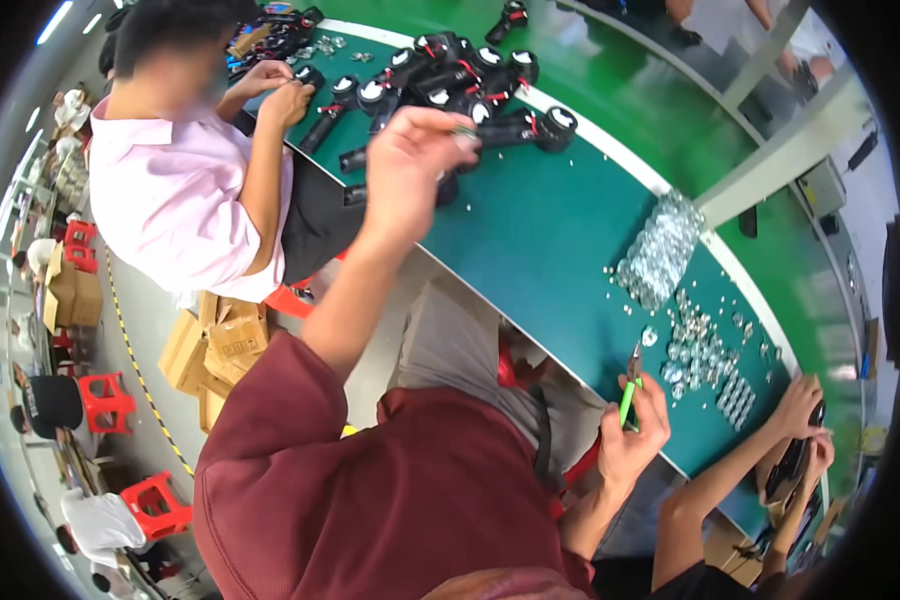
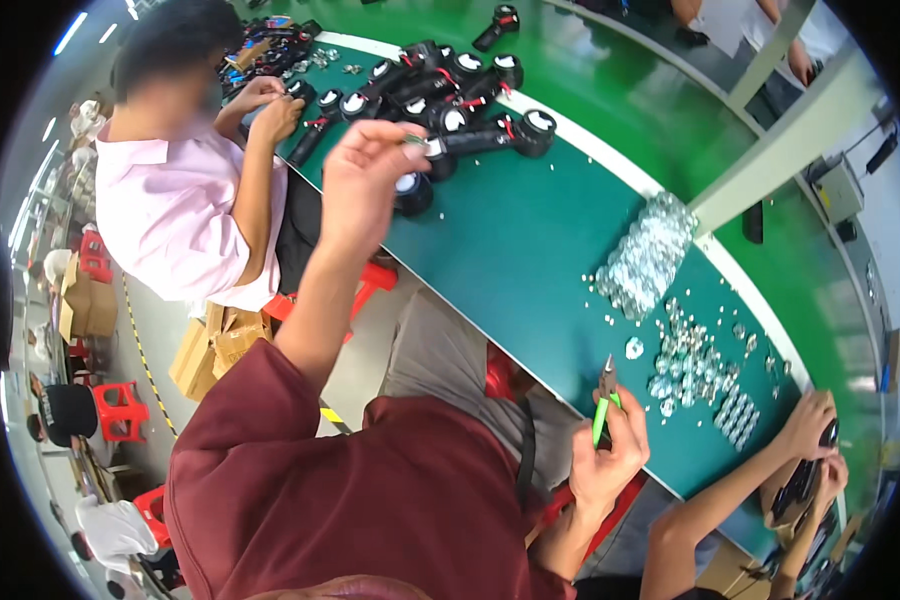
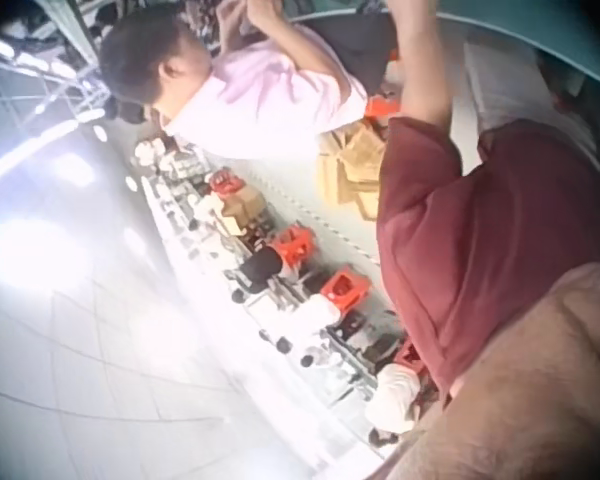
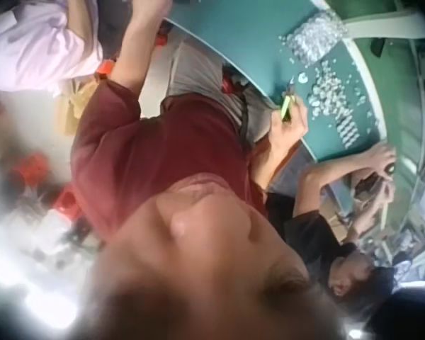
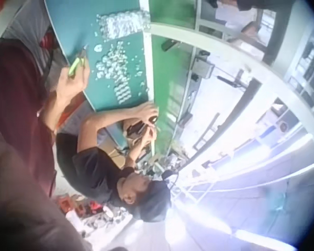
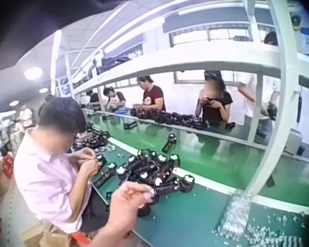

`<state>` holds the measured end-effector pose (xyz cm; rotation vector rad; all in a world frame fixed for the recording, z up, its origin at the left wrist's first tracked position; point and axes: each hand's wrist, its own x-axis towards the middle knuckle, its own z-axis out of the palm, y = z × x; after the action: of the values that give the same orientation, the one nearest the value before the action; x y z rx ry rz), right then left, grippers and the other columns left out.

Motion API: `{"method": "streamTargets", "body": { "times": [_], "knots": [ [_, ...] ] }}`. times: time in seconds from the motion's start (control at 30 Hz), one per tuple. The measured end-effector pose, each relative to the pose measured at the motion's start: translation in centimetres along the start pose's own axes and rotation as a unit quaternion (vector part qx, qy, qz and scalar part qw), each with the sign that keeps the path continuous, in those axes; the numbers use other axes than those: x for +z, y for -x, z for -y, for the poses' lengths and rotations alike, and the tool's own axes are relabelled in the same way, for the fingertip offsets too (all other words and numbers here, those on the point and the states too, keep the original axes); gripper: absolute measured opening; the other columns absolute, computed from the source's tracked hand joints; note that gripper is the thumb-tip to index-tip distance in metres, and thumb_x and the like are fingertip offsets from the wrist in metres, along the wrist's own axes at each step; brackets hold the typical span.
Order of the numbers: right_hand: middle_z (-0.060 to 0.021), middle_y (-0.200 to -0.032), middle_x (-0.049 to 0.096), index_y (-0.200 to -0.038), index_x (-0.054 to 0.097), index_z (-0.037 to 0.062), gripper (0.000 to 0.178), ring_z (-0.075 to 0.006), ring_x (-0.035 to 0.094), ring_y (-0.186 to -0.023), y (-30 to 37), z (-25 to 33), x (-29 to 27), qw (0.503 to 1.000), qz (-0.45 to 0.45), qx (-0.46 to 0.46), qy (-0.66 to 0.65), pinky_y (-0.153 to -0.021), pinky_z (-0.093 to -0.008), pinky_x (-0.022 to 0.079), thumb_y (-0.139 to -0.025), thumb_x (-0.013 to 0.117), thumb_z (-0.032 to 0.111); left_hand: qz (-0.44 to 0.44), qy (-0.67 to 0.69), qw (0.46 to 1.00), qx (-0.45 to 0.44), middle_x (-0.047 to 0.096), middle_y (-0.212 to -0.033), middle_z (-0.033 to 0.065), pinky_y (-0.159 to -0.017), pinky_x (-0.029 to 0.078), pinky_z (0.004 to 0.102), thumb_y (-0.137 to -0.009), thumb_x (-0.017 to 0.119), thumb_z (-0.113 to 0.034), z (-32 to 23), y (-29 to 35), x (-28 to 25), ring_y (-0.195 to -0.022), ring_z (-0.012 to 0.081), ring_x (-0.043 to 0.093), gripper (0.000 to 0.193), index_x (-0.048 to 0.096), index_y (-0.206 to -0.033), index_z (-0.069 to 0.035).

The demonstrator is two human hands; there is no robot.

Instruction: Using pliers to trim and assemble small electronic components on a production line.

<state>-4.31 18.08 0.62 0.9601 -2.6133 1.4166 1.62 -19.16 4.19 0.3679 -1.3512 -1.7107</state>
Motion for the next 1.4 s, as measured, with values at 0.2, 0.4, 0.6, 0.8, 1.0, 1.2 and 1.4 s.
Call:
{"method": "streamTargets", "body": {
  "times": [0.2, 0.4, 0.6, 0.8, 1.0, 1.2, 1.4],
  "knots": [
    [-0.023, -0.113, 0.067, -0.104, 0.07, -0.0072, 0.034, -0.0374, 0.069, -0.094, -0.4, -1.2, 1.4, 0.997, -0.042, -0.03, 0.059, -0.081, -0.0415, 0.056, -0.072, 0.064, 0.004, -0.12, -0.174, 0.967, 0.139, 0.071, -0.092, 0.0068, -0.076, 0.054, 0.0246, -0.078, 0.073, 0.009, -0.4, -12.2, -8.3, -0.081, 0.0117, 0.066, 0.022, 0.066, -0.097, 0.001],
    [-0.0209, -0.115, 0.067, -0.102, 0.072, -0.0026, 0.035, -0.0392, 0.066, -0.095, -0.7, -1.9, 3.9, 0.985, -0.109, -0.046, 0.124, -0.084, -0.0455, 0.053, -0.069, 0.07, 0.009, -0.079, -0.587, 0.777, 0.212, 0.069, -0.08, 0.0137, -0.076, 0.053, 0.0368, -0.077, 0.064, -0.01, 4.5, -26.1, -21.7, -0.076, 0.0239, 0.066, 0.017, 0.068, -0.092, -0.003],
    [-0.0172, -0.113, 0.068, -0.096, 0.072, -0.0009, 0.032, -0.0352, 0.068, -0.092, -1.2, -1.6, 4.7, 0.967, -0.191, -0.085, 0.148, -0.08, -0.0426, 0.054, -0.065, 0.072, 0.005, -0.032, -0.785, 0.605, 0.134, 0.07, -0.093, 0.0253, -0.08, 0.053, 0.0542, -0.087, 0.052, -0.011, 9.1, -33.2, -26.8, -0.093, 0.0449, 0.068, 0.018, 0.069, -0.092, -0.006],
    [-0.0149, -0.114, 0.067, -0.094, 0.071, 0.0012, 0.028, -0.0322, 0.068, -0.093, -1.1, -2.2, 5.0, 0.956, -0.202, -0.136, 0.164, -0.082, -0.0426, 0.054, -0.067, 0.074, 0.006, 0.007, -0.787, 0.613, 0.069, 0.07, -0.092, 0.029, -0.084, 0.055, 0.0526, -0.083, 0.058, -0.007, 10.0, -35.7, -29.6, -0.093, 0.0463, 0.069, 0.014, 0.07, -0.087, -0.003],
    [-0.0149, -0.113, 0.068, -0.092, 0.071, 0.0009, 0.027, -0.0319, 0.068, -0.09, -1.1, -2.3, 4.7, 0.958, -0.219, -0.137, 0.128, -0.08, -0.0415, 0.055, -0.065, 0.074, 0.003, -0.011, -0.735, 0.66, 0.153, 0.073, -0.097, 0.0199, -0.085, 0.056, 0.0439, -0.089, 0.065, -0.011, 4.7, -33.0, -21.5, -0.091, 0.0375, 0.072, 0.017, 0.069, -0.104, -0.005],
    [-0.0173, -0.109, 0.069, -0.088, 0.069, -0.0015, 0.026, -0.0346, 0.068, -0.085, -1.1, -2.6, 4.7, 0.954, -0.246, -0.16, 0.067, -0.075, -0.0412, 0.056, -0.063, 0.074, 0.001, 0.151, -0.438, 0.854, 0.237, 0.073, -0.098, 0.0056, -0.08, 0.053, 0.0274, -0.097, 0.064, -0.009, -2.0, -13.4, 0.0, -0.088, 0.0119, 0.066, 0.019, 0.069, -0.114, -0.002],
    [-0.0223, -0.116, 0.066, -0.094, 0.069, -0.0087, 0.024, -0.0311, 0.07, -0.096, 0.7, -3.1, 3.0, 0.951, -0.294, -0.087, -0.022, -0.081, -0.0365, 0.058, -0.071, 0.07, -0.004, 0.409, -0.298, 0.852, 0.13, 0.07, -0.091, 0.0124, -0.066, 0.055, 0.0323, -0.085, 0.074, -0.003, 2.3, 6.4, 11.9, -0.073, 0.0222, 0.069, 0.018, 0.071, -0.102, -0.002]
  ]
}}
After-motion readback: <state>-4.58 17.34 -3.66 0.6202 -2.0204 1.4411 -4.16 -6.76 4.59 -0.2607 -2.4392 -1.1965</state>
